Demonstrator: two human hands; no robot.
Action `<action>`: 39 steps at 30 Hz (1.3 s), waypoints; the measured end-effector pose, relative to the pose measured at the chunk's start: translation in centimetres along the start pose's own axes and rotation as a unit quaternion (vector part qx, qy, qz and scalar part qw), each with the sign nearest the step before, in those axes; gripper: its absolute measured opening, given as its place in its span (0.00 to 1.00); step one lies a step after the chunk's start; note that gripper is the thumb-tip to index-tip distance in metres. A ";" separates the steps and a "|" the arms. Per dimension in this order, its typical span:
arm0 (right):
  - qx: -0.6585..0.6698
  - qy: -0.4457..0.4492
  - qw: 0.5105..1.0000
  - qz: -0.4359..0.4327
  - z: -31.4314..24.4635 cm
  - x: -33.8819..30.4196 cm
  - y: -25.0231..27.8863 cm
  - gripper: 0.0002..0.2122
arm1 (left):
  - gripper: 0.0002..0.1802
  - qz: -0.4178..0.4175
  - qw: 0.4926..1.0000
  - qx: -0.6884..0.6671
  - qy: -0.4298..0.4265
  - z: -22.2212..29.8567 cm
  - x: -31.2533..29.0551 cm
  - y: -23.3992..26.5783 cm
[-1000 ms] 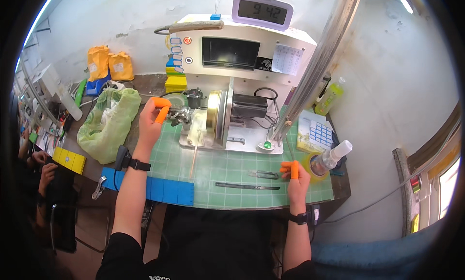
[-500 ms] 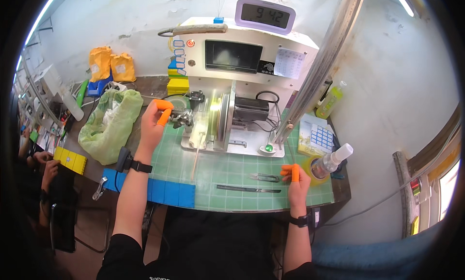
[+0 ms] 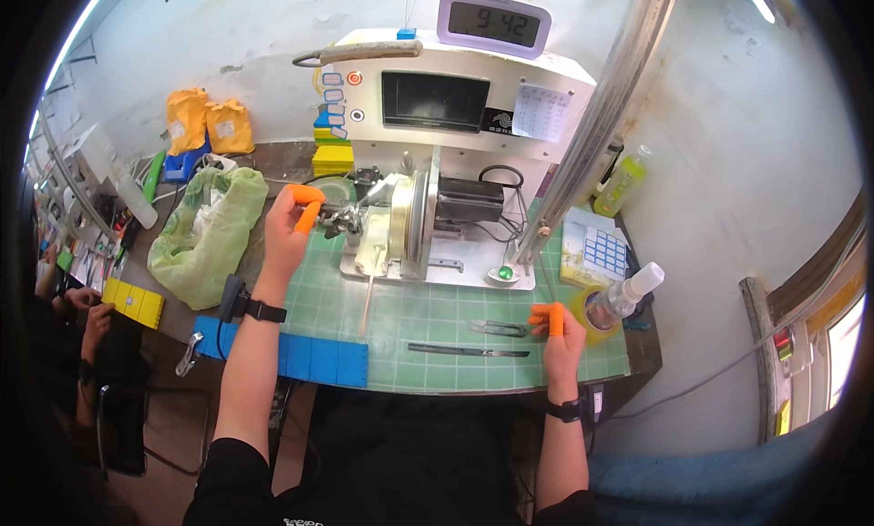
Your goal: Assembling small metal parts using a winding machine, tweezers, and adhesive.
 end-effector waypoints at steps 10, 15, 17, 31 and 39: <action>-0.004 -0.002 1.000 0.002 -0.2 -0.2 0.0 0.20 | 0.06 0.006 1.000 -0.019 0.021 0.1 0.0 -0.2; 0.002 -0.007 1.000 0.006 0.4 -0.2 0.1 0.20 | 0.06 0.006 1.000 -0.011 0.011 0.2 -0.2 -0.2; -0.002 -0.007 1.000 0.001 0.1 -0.1 0.2 0.20 | 0.06 0.007 1.000 -0.013 0.008 0.3 0.0 -0.2; 0.000 0.001 1.000 -0.004 0.0 -0.2 0.1 0.19 | 0.06 0.006 1.000 -0.022 0.021 0.3 0.0 -0.2; -0.013 -0.011 1.000 0.000 -0.4 -0.2 0.1 0.20 | 0.05 0.004 1.000 -0.023 0.009 0.3 0.1 -0.4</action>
Point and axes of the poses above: each hand's wrist, its own x-axis towards the middle knuckle, its own y-axis out of the back of the hand, z = x × y, the point moved 4 cm from there along x, towards the middle knuckle, and after that the axes turned 7 degrees about x, right-handed, at the moved point
